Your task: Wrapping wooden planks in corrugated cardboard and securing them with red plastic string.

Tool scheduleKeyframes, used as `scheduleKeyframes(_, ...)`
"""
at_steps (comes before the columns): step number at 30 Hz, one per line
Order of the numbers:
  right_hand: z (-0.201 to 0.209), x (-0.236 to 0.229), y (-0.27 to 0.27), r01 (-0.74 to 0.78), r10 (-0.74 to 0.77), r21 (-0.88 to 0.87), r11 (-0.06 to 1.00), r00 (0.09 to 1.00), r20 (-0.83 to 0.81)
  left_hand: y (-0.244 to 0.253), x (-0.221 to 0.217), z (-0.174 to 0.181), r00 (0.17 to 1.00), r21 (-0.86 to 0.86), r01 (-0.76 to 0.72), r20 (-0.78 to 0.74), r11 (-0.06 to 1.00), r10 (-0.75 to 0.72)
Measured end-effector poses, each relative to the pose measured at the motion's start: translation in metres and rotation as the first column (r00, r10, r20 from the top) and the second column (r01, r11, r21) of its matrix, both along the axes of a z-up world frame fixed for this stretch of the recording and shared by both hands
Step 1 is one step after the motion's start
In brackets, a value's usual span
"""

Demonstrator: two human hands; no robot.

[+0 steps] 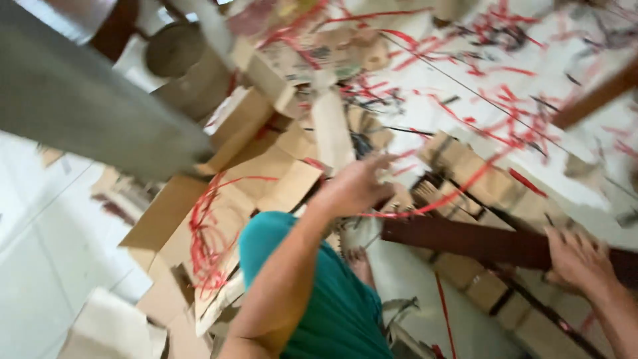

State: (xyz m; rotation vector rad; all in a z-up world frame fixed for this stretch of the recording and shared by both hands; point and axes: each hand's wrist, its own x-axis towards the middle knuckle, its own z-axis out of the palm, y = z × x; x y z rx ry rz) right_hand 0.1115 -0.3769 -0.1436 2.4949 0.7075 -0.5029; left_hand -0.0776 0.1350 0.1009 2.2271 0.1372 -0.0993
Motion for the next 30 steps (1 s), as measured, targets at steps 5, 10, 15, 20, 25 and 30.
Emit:
scheduleKeyframes(5,0.010,0.000,0.026,0.053,-0.052,0.016,0.998,0.997,-0.062,0.002,-0.020,0.019,1.000,0.118,-0.026,0.000,0.993,0.027)
scheduleKeyframes(10,-0.027,0.014,0.036,0.053,-0.056,-0.033,0.998,0.993,-0.105,0.013,-0.043,0.045,0.955,0.197,-0.292,0.004,0.936,0.297)
scheduleKeyframes(15,-0.063,0.074,0.026,0.126,-0.118,-0.146,0.981,0.991,0.063,0.023,-0.057,-0.010,0.935,0.249,-0.341,-0.014,0.906,0.355)
scheduleKeyframes(20,-0.019,0.128,0.059,0.012,-0.013,-0.090,0.996,1.000,-0.007,0.000,-0.049,-0.019,0.958,0.245,-0.268,-0.032,0.932,0.285)
scheduleKeyframes(25,0.024,0.129,0.095,-0.074,0.069,-0.043,0.996,0.991,-0.115,-0.033,-0.027,-0.031,0.971,0.246,-0.201,-0.078,0.948,0.226)
scheduleKeyframes(30,0.046,0.126,0.138,-0.156,0.156,0.016,0.988,0.960,-0.231,-0.040,-0.051,0.077,0.979,0.189,-0.061,-0.180,0.980,0.096)
